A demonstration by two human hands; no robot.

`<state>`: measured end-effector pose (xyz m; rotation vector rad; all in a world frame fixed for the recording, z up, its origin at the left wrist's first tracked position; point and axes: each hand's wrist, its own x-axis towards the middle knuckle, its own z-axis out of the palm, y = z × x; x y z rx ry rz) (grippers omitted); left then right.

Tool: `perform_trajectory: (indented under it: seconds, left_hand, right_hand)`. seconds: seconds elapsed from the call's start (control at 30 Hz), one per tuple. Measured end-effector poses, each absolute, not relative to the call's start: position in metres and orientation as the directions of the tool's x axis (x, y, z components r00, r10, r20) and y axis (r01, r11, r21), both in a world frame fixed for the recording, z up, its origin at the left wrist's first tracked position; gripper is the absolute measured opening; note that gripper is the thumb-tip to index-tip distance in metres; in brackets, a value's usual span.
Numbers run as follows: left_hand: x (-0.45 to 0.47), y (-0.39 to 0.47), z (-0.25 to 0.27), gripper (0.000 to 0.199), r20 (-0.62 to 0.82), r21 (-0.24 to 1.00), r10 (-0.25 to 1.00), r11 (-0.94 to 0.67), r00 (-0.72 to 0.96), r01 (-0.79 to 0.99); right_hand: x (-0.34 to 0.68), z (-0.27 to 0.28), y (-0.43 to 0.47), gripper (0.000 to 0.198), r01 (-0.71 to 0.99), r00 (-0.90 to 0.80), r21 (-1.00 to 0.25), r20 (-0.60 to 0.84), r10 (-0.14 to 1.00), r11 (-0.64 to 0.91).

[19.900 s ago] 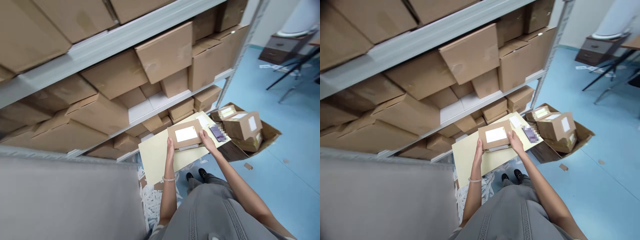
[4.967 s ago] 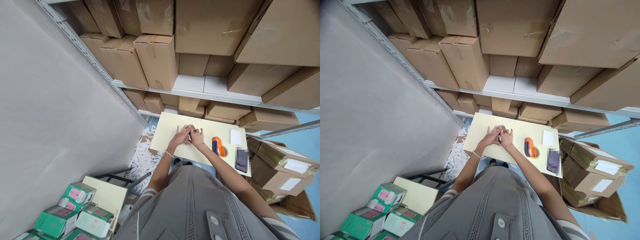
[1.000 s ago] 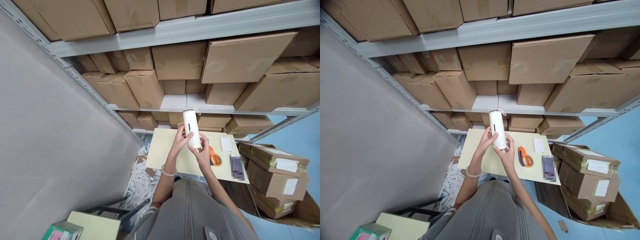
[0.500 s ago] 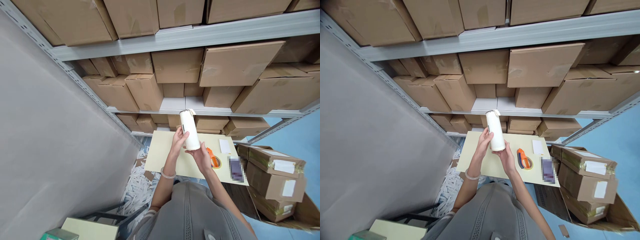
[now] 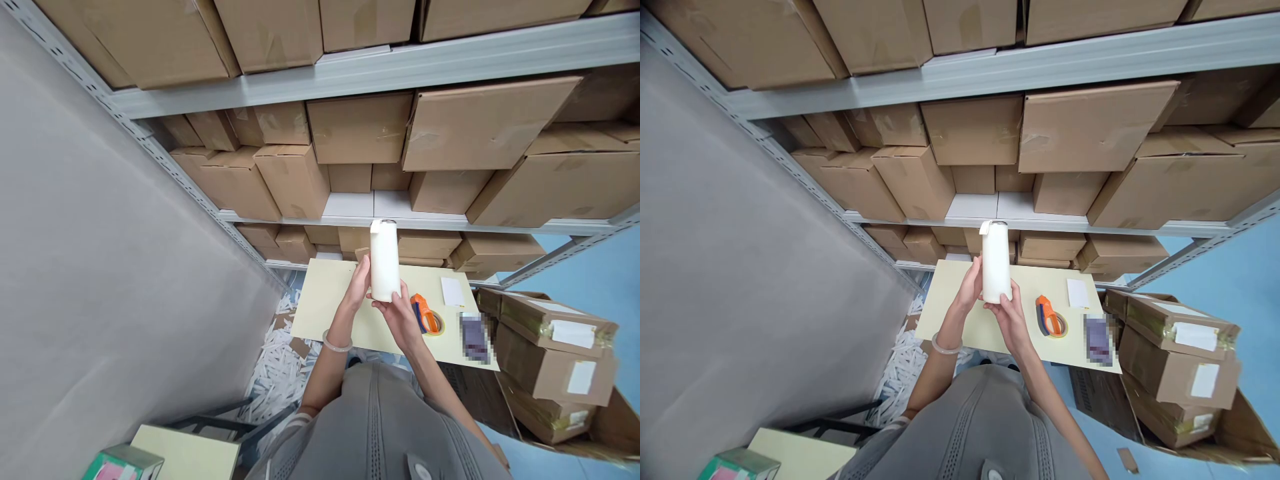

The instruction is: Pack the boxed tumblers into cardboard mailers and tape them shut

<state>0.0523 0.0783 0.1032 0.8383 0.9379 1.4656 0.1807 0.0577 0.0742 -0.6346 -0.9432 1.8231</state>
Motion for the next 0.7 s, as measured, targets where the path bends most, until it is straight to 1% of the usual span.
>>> perform_trajectory:
  seconds: [0.13, 0.27, 0.37, 0.53, 0.63, 0.7]
  left_hand:
    - [0.052, 0.077, 0.104, 0.058, 0.0, 0.939, 0.98, -0.069, -0.201, -0.336]
    - [0.056, 0.076, 0.104, 0.056, 0.043, 0.95, 0.978, -0.103, -0.204, -0.295]
    - [0.061, 0.077, 0.104, 0.055, 0.03, 0.946, 0.981, -0.09, -0.192, -0.312]
    - [0.066, 0.079, 0.099, 0.057, -0.043, 0.936, 0.979, -0.031, -0.201, -0.351]
    - [0.067, 0.082, 0.096, 0.058, -0.09, 0.931, 0.974, 0.008, -0.21, -0.366]
    - [0.066, 0.083, 0.095, 0.058, -0.096, 0.924, 0.97, 0.003, -0.225, -0.382]
  right_hand:
    - [0.182, 0.069, 0.058, 0.066, -0.464, -0.295, -0.871, -0.023, 0.955, -0.164]
    - [0.182, 0.064, 0.059, 0.075, -0.394, -0.198, -0.914, -0.021, 0.98, -0.099]
    - [0.181, 0.062, 0.06, 0.077, -0.333, -0.169, -0.941, 0.0, 0.986, -0.057]
    - [0.18, 0.058, 0.064, 0.081, -0.216, -0.092, -0.975, 0.072, 0.993, 0.05]
    - [0.18, 0.055, 0.067, 0.086, -0.132, -0.084, -0.986, 0.11, 0.99, 0.099]
    - [0.18, 0.053, 0.068, 0.09, -0.082, -0.089, -0.989, 0.127, 0.988, 0.12]
